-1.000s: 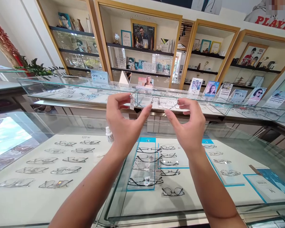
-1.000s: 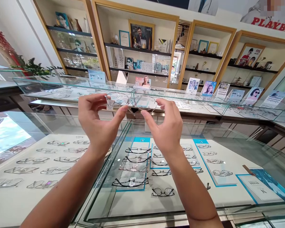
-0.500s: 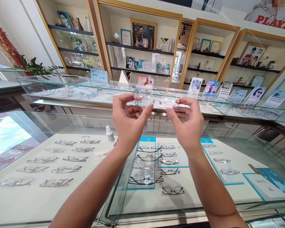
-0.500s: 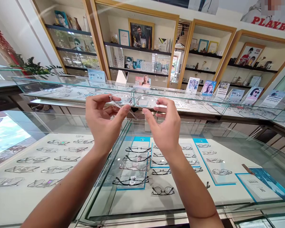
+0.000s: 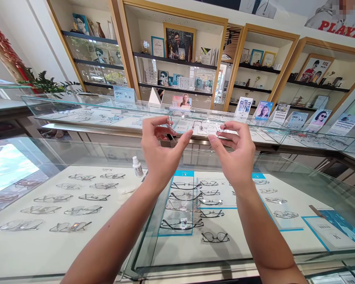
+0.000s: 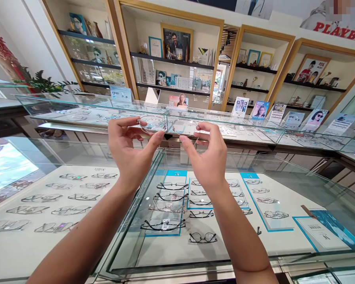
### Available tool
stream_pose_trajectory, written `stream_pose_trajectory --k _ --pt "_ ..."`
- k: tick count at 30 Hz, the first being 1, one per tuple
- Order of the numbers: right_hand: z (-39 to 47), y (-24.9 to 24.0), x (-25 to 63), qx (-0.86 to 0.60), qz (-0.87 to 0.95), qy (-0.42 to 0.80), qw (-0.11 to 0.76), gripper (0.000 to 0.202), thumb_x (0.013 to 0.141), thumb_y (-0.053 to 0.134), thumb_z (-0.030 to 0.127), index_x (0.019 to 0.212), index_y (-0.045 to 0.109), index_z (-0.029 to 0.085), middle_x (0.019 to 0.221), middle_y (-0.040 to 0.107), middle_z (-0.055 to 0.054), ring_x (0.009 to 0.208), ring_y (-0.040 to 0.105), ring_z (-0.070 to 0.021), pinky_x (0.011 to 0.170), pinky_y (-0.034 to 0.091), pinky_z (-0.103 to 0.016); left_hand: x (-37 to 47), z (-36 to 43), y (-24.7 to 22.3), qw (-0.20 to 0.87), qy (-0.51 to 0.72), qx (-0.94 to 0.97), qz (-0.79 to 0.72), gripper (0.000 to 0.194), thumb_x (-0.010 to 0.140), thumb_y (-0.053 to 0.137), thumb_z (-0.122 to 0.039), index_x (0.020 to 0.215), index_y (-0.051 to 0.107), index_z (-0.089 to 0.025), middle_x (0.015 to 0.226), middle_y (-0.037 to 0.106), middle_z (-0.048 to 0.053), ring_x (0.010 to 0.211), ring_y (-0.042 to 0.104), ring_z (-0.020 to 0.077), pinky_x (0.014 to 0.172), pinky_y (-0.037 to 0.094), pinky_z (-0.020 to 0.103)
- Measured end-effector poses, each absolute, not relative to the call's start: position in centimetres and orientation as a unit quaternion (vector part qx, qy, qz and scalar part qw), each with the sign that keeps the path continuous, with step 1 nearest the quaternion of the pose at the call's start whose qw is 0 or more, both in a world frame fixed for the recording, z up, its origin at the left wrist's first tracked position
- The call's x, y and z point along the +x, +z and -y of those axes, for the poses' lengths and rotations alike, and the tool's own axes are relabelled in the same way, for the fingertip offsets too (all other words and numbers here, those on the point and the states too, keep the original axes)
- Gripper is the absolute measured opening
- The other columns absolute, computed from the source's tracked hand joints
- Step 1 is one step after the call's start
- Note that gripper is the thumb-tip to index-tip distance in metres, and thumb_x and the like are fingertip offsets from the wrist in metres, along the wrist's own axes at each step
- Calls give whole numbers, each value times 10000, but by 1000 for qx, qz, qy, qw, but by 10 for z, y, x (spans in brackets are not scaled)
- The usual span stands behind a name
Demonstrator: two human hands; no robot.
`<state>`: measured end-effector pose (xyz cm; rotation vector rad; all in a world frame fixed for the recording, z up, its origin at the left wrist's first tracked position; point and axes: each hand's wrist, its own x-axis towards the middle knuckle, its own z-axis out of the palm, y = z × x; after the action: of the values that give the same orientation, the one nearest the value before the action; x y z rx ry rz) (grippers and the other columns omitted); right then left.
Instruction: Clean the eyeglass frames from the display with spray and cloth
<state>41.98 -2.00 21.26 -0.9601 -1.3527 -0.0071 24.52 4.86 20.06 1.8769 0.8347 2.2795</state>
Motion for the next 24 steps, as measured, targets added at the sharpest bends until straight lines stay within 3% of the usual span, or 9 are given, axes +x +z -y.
stream_pose_trajectory --k 24 --pt "26 215 416 -457 588 -75 663 366 922 788 406 1223 611 297 1260 719 -63 1057 764 -249 845 678 -430 245 -51 200 54 711 626 -316 528 850 866 -524 1238 628 -255 1254 687 72 1014 689 204 793 521 352"
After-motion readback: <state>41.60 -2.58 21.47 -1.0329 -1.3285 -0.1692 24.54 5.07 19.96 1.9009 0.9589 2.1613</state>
